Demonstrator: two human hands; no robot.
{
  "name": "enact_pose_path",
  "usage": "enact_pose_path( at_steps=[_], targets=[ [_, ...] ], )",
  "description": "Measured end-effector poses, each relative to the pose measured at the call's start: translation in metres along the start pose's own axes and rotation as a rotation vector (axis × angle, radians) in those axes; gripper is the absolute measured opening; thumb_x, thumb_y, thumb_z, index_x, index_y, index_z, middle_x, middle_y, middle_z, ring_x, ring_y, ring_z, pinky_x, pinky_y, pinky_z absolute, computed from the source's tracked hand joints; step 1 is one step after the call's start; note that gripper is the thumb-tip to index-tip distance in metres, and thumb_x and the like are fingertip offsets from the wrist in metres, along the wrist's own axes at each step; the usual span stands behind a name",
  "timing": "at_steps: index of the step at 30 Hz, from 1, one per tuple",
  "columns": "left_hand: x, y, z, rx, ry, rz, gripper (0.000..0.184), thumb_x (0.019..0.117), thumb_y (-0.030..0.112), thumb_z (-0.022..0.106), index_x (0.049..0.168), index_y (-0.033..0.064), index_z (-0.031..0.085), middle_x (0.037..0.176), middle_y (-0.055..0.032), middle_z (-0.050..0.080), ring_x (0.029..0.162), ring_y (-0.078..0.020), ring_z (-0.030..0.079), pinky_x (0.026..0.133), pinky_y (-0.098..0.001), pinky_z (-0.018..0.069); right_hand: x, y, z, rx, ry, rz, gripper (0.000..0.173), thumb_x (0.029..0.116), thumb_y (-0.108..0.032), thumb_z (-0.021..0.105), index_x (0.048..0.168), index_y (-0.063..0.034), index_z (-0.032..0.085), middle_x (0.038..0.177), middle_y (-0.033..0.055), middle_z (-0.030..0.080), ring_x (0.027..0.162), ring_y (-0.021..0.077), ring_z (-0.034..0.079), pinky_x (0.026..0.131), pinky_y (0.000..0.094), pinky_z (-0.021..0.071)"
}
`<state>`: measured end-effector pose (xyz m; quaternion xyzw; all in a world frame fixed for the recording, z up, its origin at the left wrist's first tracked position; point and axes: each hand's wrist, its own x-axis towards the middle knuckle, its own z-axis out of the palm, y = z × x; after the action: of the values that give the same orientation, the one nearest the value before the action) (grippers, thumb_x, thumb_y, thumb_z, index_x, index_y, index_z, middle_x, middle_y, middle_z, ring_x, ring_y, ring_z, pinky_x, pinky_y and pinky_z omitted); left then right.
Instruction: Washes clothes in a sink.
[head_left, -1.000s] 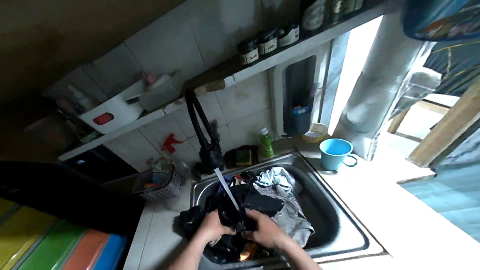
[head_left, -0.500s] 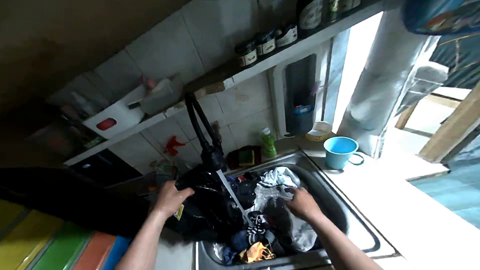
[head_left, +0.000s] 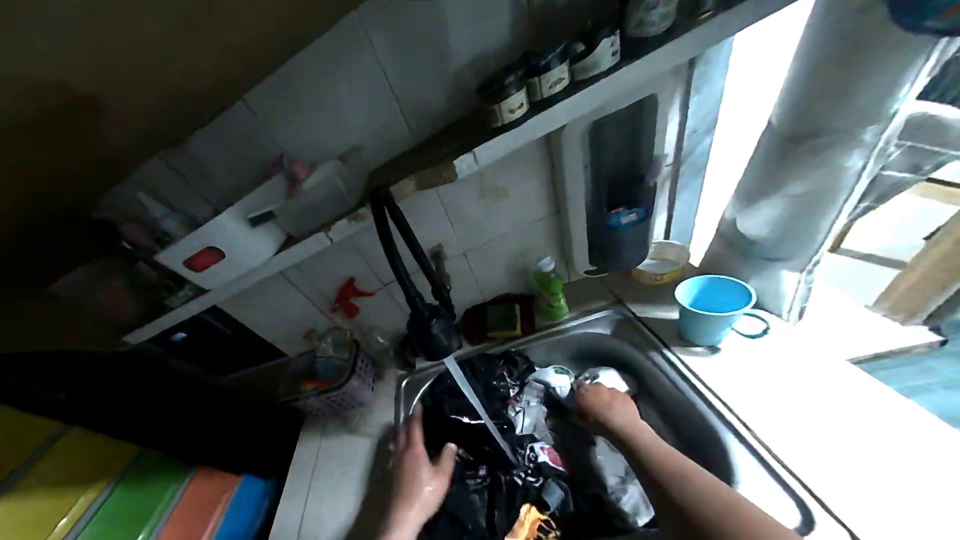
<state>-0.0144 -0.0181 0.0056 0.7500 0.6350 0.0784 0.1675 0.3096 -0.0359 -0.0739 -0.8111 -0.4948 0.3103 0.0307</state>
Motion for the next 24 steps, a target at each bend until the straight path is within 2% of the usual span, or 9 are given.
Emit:
enact_pose_path(
  at_steps=[4, 7, 10, 13, 16, 18, 20, 22, 24],
  targets=[
    [0.009, -0.011, 0.072, 0.098, -0.213, -0.001, 0.092, 0.0993, 0.067, 0.042, 0.166, 0.0086, 0.016, 0.172, -0.0185, 0.010, 0.159, -0.0321, 0.014, 0.129, -0.0503, 0.0183, -0.022, -0.016, -0.019, -0.048, -0.020, 0.019, 0.063, 0.0895, -0.053, 0.070, 0.129, -0.0033, 0.063, 0.128, 0.0262, 0.064, 0.121, 0.0457, 0.061, 0.096, 0.0666, 0.0492],
    [0.027, -0.015, 0.111, 0.124, -0.234, -0.118, 0.084, 0.1032, 0.055, 0.044, 0.163, 0.0007, 0.020, 0.171, -0.0222, 0.013, 0.159, -0.0337, 0.016, 0.127, -0.0503, 0.0210, -0.039, -0.022, -0.029, -0.112, 0.113, -0.075, 0.060, 0.0879, -0.060, 0.069, 0.121, -0.0105, 0.070, 0.128, 0.0183, 0.067, 0.125, 0.0384, 0.059, 0.105, 0.0626, 0.0423],
    [0.047, -0.015, 0.136, 0.145, -0.190, -0.146, 0.075, 0.1034, 0.037, 0.053, 0.162, 0.0015, 0.023, 0.171, -0.0216, 0.012, 0.159, -0.0351, 0.014, 0.125, -0.0531, 0.0216, -0.063, -0.025, -0.019, -0.102, 0.367, -0.317, 0.043, 0.0829, -0.047, 0.075, 0.111, -0.0146, 0.076, 0.132, 0.0155, 0.063, 0.130, 0.0386, 0.053, 0.105, 0.0645, 0.0405],
    [0.067, -0.009, 0.145, 0.249, -0.161, -0.114, 0.068, 0.1045, 0.028, 0.050, 0.162, 0.0029, 0.025, 0.171, -0.0219, 0.014, 0.158, -0.0372, 0.015, 0.125, -0.0575, 0.0198, -0.089, -0.051, 0.012, -0.010, 0.566, -0.551, 0.033, 0.0778, -0.037, 0.077, 0.103, -0.0153, 0.077, 0.123, 0.0082, 0.071, 0.130, 0.0346, 0.057, 0.110, 0.0638, 0.0409],
    [0.069, 0.007, 0.111, 0.329, -0.379, -0.110, 0.080, 0.0994, 0.028, 0.061, 0.163, 0.0008, 0.021, 0.170, -0.0265, 0.010, 0.157, -0.0438, 0.014, 0.123, -0.0627, 0.0218, -0.108, -0.089, 0.034, 0.005, 0.316, -0.570, 0.037, 0.0847, -0.022, 0.073, 0.121, -0.0165, 0.072, 0.120, 0.0103, 0.072, 0.123, 0.0342, 0.062, 0.106, 0.0595, 0.0451],
    [0.064, 0.027, 0.072, 0.411, -0.502, -0.103, 0.079, 0.0889, 0.028, 0.076, 0.154, -0.0003, 0.041, 0.160, -0.0285, 0.035, 0.145, -0.0466, 0.039, 0.112, -0.0652, 0.0392, -0.110, -0.107, 0.023, -0.008, 0.107, -0.501, 0.044, 0.0935, -0.023, 0.066, 0.137, -0.0181, 0.062, 0.127, 0.0161, 0.069, 0.124, 0.0387, 0.061, 0.101, 0.0613, 0.0466],
    [0.053, 0.052, 0.024, 0.444, -0.563, -0.052, 0.057, 0.0846, 0.027, 0.077, 0.133, 0.0022, 0.062, 0.140, -0.0235, 0.059, 0.129, -0.0424, 0.057, 0.102, -0.0660, 0.0481, -0.107, -0.112, 0.003, 0.049, 0.115, -0.452, 0.042, 0.0962, -0.029, 0.063, 0.137, -0.0178, 0.061, 0.123, 0.0191, 0.069, 0.117, 0.0410, 0.064, 0.095, 0.0624, 0.0510],
    [0.037, 0.074, -0.011, 0.392, -0.580, 0.068, 0.053, 0.0852, 0.031, 0.076, 0.128, 0.0013, 0.064, 0.137, -0.0196, 0.061, 0.129, -0.0369, 0.057, 0.105, -0.0615, 0.0477, -0.102, -0.113, -0.025, 0.141, 0.127, -0.405, 0.040, 0.0933, -0.033, 0.065, 0.131, -0.0199, 0.064, 0.119, 0.0176, 0.070, 0.112, 0.0397, 0.067, 0.090, 0.0631, 0.0531],
    [0.022, 0.088, -0.026, 0.050, -0.507, 0.234, 0.064, 0.0792, 0.031, 0.085, 0.133, 0.0040, 0.062, 0.135, -0.0112, 0.064, 0.129, -0.0229, 0.059, 0.112, -0.0464, 0.0471, -0.093, -0.110, -0.051, 0.352, 0.140, -0.412, 0.041, 0.0875, -0.032, 0.074, 0.125, -0.0170, 0.067, 0.110, 0.0171, 0.071, 0.104, 0.0375, 0.069, 0.088, 0.0631, 0.0541]
  ],
)
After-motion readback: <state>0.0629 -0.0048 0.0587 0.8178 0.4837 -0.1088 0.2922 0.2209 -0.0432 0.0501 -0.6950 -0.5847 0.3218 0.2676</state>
